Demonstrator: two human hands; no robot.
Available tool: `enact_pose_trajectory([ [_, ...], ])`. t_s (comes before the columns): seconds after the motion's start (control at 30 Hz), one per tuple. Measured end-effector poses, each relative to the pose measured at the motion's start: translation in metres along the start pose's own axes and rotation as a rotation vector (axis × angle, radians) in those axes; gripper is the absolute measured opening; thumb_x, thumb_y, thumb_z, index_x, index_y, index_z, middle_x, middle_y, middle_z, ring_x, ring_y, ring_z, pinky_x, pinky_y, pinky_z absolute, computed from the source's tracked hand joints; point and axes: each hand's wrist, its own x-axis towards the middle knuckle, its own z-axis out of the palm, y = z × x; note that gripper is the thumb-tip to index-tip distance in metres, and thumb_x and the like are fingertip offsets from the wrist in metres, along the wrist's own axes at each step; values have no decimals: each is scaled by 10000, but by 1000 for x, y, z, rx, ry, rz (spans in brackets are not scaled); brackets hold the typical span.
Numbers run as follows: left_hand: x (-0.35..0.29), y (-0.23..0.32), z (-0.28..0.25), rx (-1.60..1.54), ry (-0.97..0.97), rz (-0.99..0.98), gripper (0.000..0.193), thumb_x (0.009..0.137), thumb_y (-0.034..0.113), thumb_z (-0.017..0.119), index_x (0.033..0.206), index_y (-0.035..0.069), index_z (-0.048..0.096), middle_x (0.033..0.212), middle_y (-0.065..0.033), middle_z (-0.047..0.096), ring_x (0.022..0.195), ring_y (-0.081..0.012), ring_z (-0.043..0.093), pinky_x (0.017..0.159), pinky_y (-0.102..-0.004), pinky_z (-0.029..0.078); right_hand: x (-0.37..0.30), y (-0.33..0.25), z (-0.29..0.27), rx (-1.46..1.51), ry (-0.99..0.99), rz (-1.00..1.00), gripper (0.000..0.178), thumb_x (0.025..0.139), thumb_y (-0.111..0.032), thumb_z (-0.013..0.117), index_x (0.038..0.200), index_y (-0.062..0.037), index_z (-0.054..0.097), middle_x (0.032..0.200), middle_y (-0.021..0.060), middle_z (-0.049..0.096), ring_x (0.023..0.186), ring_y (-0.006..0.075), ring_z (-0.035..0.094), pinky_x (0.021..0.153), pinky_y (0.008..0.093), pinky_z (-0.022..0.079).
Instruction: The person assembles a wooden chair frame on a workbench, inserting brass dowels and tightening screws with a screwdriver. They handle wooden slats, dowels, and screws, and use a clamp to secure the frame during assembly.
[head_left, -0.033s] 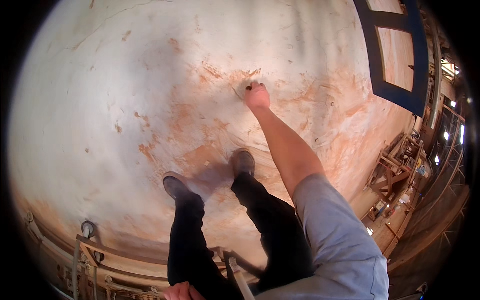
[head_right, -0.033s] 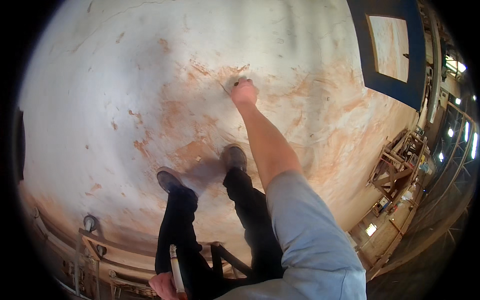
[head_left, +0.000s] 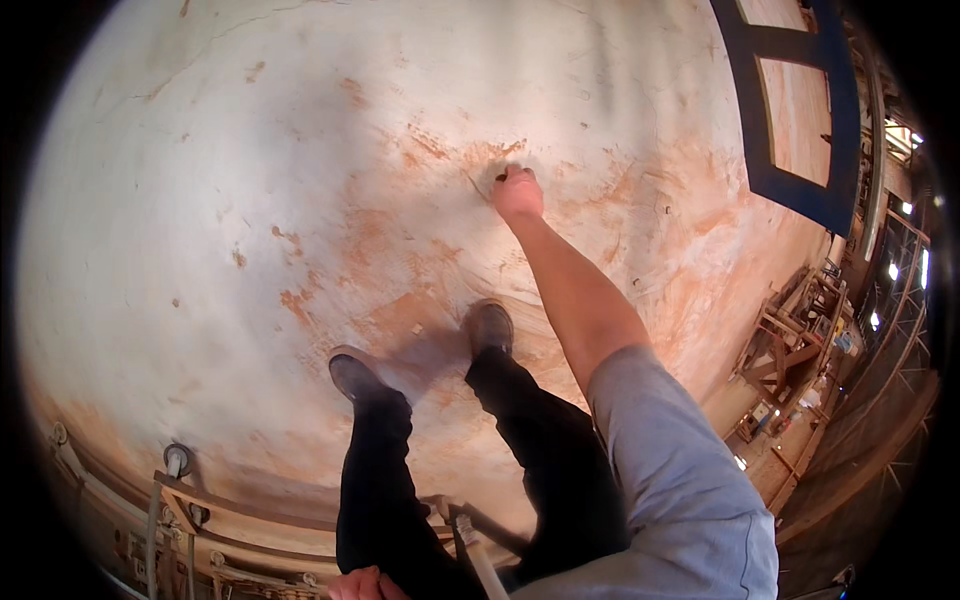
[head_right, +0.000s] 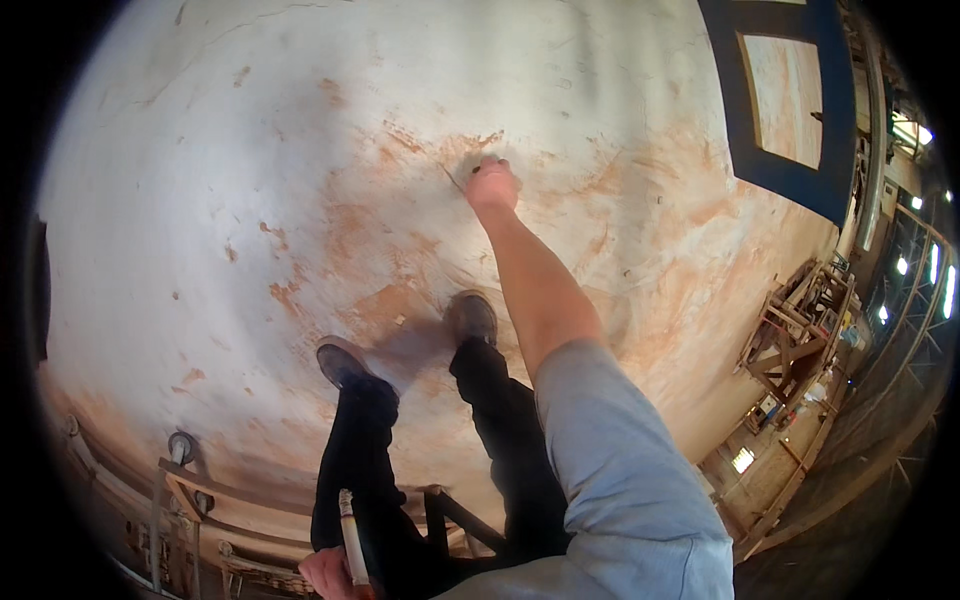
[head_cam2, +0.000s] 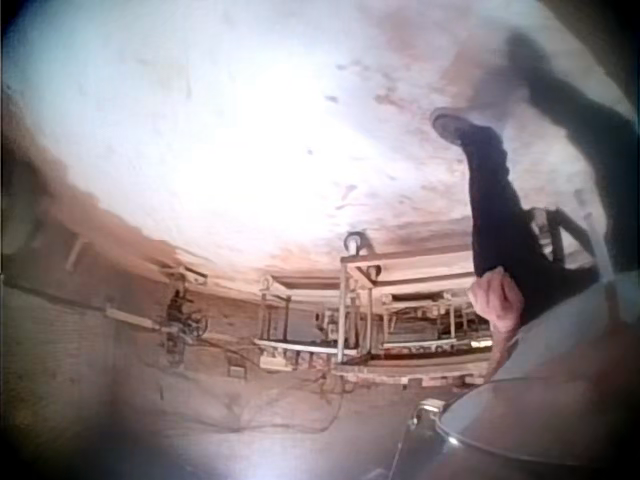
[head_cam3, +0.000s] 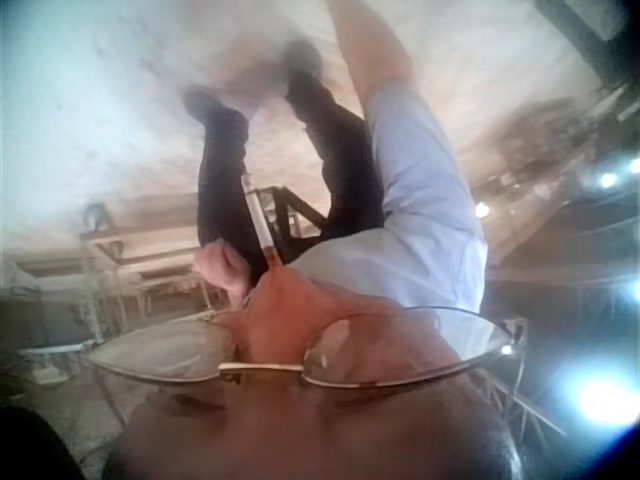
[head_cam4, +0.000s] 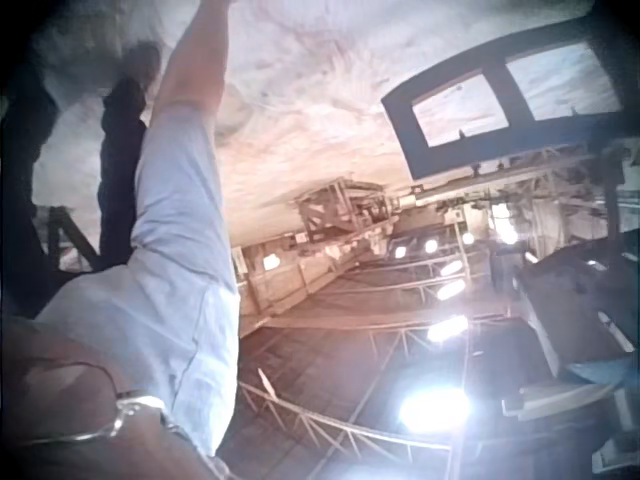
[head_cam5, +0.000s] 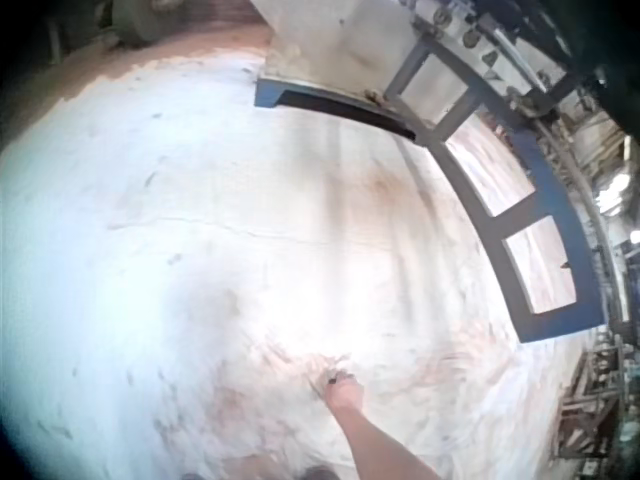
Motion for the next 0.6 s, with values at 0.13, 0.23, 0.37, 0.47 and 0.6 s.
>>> enact_pose_trajectory([
  [0.13, 13, -6, -1, -3, 66, -1, 150, 828, 1, 609, 973, 9, 645, 835, -160, 627, 711, -357, 573, 651, -447, 436, 8, -1, 11, -90, 76, 45, 289, 865, -242, 541, 1063, -45, 615, 1133, 213, 605, 1025, 398, 599, 907, 441, 482],
  [0.23, 10, -11, -5, -56, 57, -28, 162, 826, -5, 611, 983, 13, 649, 856, -156, 636, 729, -349, 585, 675, -455, 453, 6, -4, 16, 46, 103, 84, 269, 862, -228, 534, 1018, -40, 647, 1053, 207, 649, 981, 377, 624, 896, 442, 480],
  [0.37, 2, -19, 1, -4, 37, -111, 148, 839, 67, 620, 973, 15, 653, 878, -160, 629, 782, -347, 595, 721, -466, 479, -5, 3, 11, -54, -115, -104, 227, 893, -186, 511, 957, -19, 651, 1025, 229, 663, 976, 376, 638, 839, 453, 513],
  [0.47, 0, -28, 20, 55, -11, -176, 108, 797, 78, 628, 889, 28, 654, 826, -141, 601, 790, -346, 569, 694, -444, 461, -48, 4, 11, 152, -293, -102, 242, 888, -168, 472, 935, -31, 665, 807, 171, 688, 642, 320, 665, 613, 427, 536],
  [0.6, 13, -15, 1, -78, -12, -41, 146, 771, 76, 650, 915, 84, 667, 845, -106, 628, 813, -314, 580, 728, -421, 473, -239, -32, -54, 828, -815, 51, 119, 844, -60, 507, 928, -14, 577, 719, 123, 657, 534, 222, 623, 468, 365, 482],
])
